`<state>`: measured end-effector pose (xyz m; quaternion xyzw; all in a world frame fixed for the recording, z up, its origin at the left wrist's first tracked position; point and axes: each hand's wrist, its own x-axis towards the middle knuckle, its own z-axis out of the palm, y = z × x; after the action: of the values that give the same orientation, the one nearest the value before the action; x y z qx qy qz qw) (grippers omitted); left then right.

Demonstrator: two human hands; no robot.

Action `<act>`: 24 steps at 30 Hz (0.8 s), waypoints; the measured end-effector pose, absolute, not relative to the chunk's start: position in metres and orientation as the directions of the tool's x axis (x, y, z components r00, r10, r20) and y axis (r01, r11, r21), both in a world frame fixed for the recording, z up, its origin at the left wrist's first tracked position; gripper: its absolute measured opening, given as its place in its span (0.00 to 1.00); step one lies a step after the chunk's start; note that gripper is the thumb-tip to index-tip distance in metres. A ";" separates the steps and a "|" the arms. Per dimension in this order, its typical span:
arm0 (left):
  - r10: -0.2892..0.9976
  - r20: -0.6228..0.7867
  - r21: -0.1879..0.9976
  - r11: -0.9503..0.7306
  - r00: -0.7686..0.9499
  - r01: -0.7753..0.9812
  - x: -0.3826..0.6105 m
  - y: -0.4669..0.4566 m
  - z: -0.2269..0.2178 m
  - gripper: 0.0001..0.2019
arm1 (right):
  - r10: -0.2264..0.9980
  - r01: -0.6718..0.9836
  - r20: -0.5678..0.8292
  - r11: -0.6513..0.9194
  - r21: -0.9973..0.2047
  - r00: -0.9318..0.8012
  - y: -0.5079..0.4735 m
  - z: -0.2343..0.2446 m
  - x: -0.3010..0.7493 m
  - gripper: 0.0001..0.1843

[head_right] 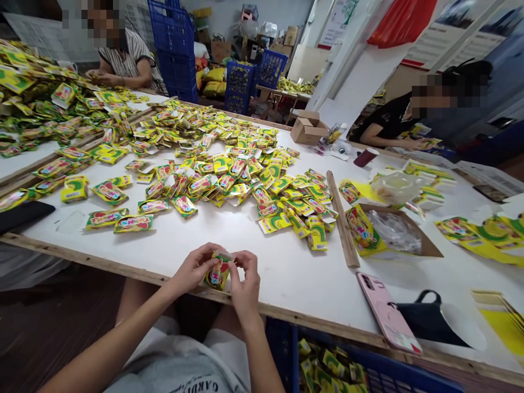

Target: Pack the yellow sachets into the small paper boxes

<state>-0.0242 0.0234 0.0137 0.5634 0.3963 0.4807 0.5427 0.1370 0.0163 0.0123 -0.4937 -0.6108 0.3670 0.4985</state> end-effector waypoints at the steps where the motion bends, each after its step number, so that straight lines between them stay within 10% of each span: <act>1: 0.969 0.122 0.992 -0.113 0.215 -0.056 -0.024 0.023 0.013 0.11 | 0.968 0.223 0.249 0.245 -0.943 -0.010 0.016 0.011 0.137 0.12; 24: 0.988 0.128 0.991 -0.130 0.084 0.026 -0.026 0.018 0.011 0.09 | 0.960 0.314 0.224 0.268 -0.911 -0.170 0.021 0.014 0.125 0.09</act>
<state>-0.0256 0.0184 0.0115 0.5593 0.4534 0.5023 0.4788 0.1253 0.0213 0.0137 -0.4765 -0.6680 0.3726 0.4335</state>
